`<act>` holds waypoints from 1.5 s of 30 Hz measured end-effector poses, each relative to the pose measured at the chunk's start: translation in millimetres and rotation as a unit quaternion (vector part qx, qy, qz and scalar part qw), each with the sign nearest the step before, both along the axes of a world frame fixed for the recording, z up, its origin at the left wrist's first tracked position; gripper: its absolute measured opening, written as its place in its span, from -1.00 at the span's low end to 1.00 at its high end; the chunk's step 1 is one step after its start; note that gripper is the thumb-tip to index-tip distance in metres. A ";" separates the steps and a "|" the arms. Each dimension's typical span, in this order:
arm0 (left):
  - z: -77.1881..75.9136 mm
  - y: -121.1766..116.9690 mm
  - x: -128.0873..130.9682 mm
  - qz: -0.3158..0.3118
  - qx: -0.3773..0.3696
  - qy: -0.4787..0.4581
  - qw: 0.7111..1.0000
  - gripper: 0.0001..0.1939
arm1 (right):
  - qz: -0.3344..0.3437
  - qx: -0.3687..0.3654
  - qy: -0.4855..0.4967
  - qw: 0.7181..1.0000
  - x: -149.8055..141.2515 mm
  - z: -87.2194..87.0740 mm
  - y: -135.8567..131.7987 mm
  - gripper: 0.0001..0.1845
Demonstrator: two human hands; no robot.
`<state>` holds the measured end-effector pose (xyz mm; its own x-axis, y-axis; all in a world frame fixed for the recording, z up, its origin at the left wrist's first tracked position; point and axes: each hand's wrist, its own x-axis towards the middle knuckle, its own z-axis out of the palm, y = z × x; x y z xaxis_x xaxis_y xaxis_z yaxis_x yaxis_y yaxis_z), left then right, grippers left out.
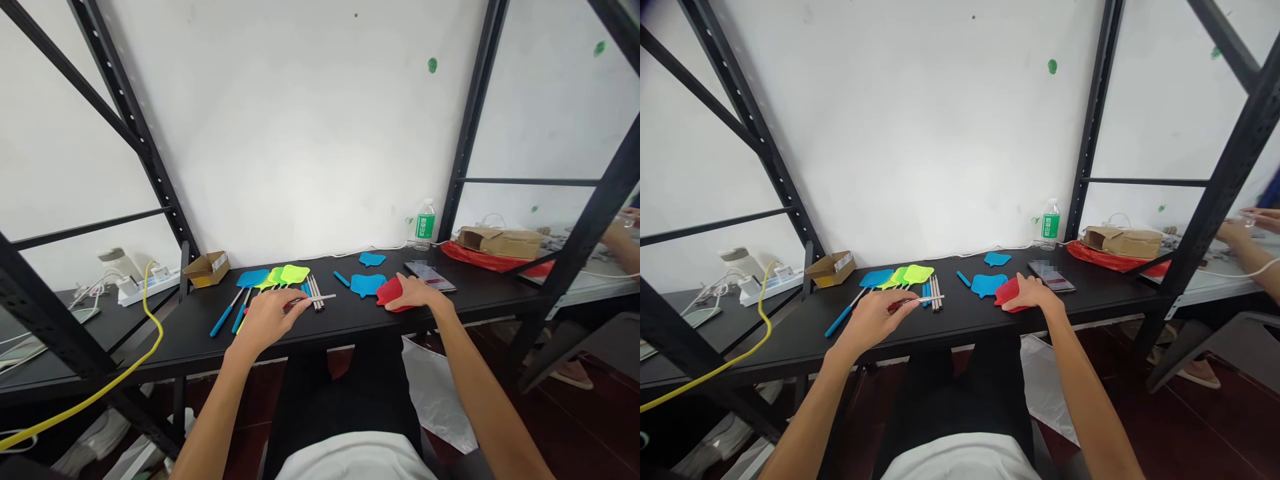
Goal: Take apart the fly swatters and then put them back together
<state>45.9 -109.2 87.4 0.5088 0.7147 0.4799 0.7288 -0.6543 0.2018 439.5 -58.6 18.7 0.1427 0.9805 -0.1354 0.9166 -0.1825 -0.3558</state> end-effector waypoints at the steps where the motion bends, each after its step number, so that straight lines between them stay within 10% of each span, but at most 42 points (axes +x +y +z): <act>1: 0.2 -0.1 0.1 0.001 -0.002 0.001 1.000 -0.56 | 0.007 0.003 0.007 1.000 -0.4 -0.7 1.0 0.49; 15: 1.2 -3.9 0.4 0.007 0.000 -0.008 1.000 -0.58 | 0.045 0.105 0.109 0.987 11.0 20.7 -17.6 0.27; 26: -3.2 -6.0 2.5 0.030 0.040 0.010 0.999 -0.47 | 0.070 0.318 0.166 0.931 -53.2 81.8 -79.2 0.02; 45: 19.4 -51.5 13.6 0.079 0.050 -0.015 0.995 -0.41 | 0.100 0.440 0.200 0.870 -113.9 95.3 -126.1 0.03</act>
